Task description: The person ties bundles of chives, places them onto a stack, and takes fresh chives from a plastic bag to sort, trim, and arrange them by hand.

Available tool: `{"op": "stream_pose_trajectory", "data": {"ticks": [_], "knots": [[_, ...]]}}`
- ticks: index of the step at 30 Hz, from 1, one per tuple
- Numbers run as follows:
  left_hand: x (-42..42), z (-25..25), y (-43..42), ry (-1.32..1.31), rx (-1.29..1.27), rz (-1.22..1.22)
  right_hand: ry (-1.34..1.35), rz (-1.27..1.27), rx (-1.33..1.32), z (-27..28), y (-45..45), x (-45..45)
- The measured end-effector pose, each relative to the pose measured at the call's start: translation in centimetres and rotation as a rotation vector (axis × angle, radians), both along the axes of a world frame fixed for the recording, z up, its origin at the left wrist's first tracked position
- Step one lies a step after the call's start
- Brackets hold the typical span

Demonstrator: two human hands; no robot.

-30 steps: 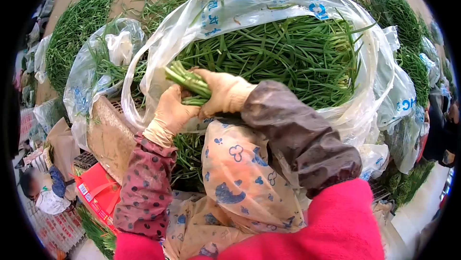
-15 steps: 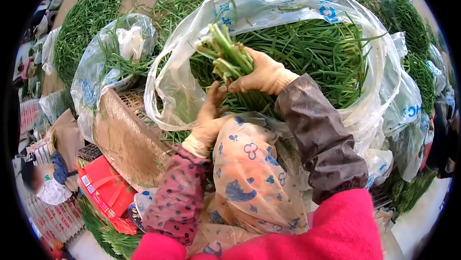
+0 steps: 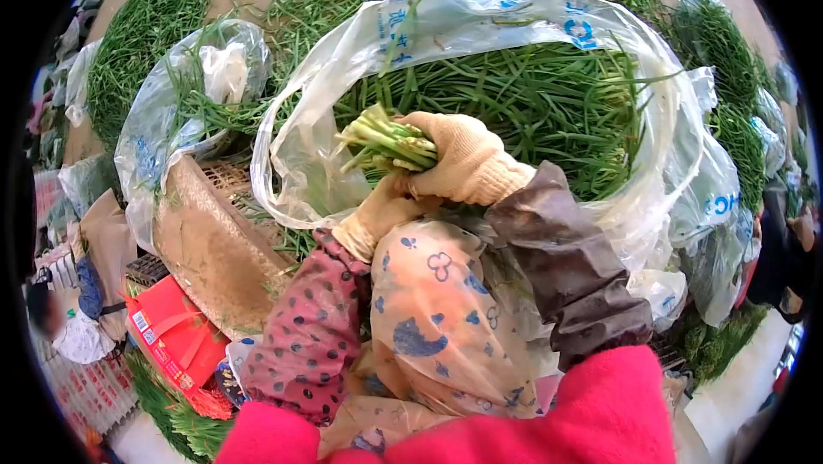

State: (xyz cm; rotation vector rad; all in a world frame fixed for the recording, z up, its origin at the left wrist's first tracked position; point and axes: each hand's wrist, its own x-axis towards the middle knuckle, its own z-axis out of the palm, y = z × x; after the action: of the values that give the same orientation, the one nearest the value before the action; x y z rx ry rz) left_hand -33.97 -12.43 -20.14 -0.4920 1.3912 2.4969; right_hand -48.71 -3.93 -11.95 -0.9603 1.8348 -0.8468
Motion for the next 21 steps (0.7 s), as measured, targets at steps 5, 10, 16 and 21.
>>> {"op": "stream_pose_trajectory", "data": {"ticks": [5, 10, 16, 21], "knots": [[4.6, 2.3, -0.5, -0.19, -0.041, 0.433, -0.193, -0.552, -0.312, -0.5, 4.5, -4.0], [12.5, 1.9, -1.5, -0.199, -0.05, 0.512, -0.269, -0.531, -0.734, 7.7, 9.4, -7.4], [16.9, 3.5, -1.6, -0.225, -0.098, 0.54, 0.407, -0.687, -0.881, 21.0, 12.2, -10.1], [16.0, 11.9, 0.7, 0.085, 0.237, 0.277, -0.003, -0.761, -1.336, 26.1, 7.4, -5.7]]}}
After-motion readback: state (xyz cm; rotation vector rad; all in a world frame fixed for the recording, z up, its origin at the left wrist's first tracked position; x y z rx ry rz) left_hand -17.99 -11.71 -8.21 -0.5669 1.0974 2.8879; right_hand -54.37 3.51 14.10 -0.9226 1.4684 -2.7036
